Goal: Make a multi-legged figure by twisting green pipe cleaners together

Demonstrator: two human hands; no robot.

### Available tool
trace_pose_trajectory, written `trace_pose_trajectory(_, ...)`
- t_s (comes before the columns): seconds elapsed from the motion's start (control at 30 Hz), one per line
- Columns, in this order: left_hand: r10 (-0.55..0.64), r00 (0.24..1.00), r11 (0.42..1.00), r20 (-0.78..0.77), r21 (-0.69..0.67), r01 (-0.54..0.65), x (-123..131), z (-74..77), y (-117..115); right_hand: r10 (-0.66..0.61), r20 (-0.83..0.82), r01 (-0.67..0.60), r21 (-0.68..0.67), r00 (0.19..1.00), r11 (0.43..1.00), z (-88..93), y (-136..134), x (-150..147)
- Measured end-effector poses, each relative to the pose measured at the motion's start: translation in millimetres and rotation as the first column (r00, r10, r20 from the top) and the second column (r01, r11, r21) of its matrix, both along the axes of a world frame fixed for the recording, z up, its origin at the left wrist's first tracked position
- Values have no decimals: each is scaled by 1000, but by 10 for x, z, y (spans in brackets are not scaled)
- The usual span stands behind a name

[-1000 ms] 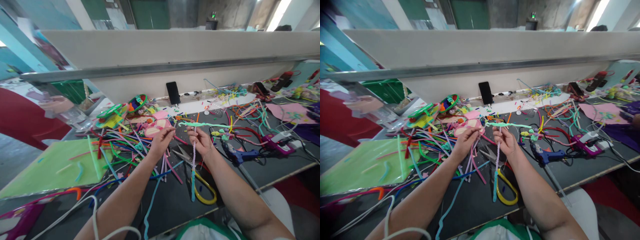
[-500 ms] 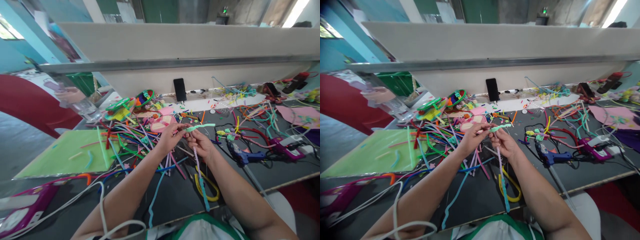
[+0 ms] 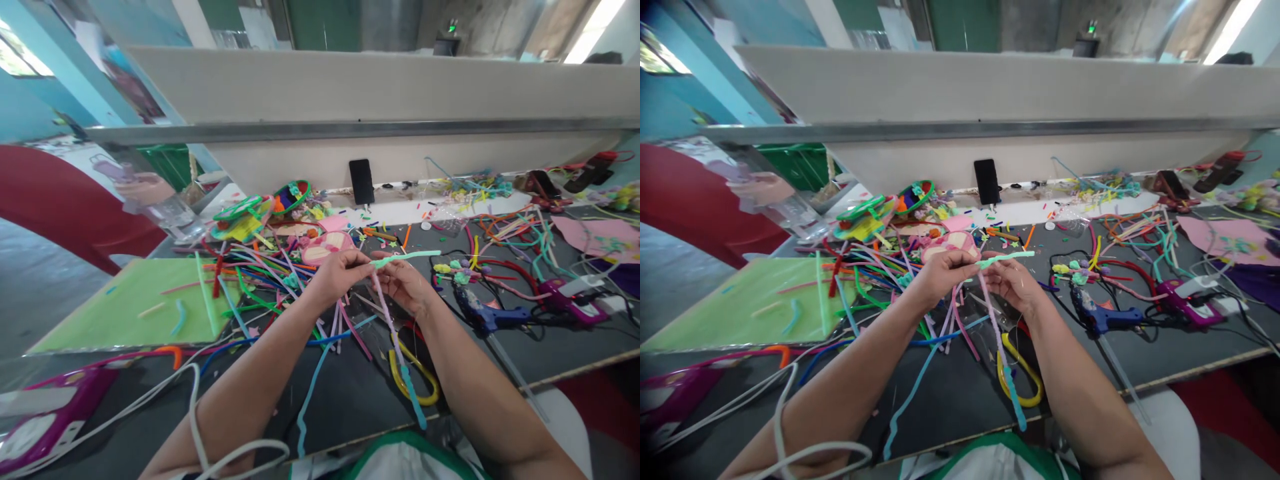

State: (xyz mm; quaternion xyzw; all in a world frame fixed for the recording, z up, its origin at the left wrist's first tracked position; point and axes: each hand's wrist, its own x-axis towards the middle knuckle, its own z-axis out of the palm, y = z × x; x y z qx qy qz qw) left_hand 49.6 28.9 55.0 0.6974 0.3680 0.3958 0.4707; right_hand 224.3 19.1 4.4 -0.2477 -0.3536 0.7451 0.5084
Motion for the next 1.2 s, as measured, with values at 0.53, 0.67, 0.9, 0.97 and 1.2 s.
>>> trace_pose_trajectory(0.53,-281,885,953,-371,-216,212,39,262,356,-398,-27,399,64,917,915,-21,77,53)
trace_pose_trajectory(0.67,-247,895,969,-372,-104,224,90,169,378,-413,20,409,94,911,908,-42,75,8)
trace_pose_trajectory(0.9,-236,940,957,-247,-224,181,125,77,337,-486,84,465,189,870,865,-13,45,-25)
trace_pose_trajectory(0.97,-219,949,959,-228,-232,165,119,95,331,-563,98,520,278,821,808,-22,48,-30)
trace_pose_trajectory(1.2,-120,974,975,-192,-207,79,48,58,402,-763,244,398,736,599,548,-45,36,6)
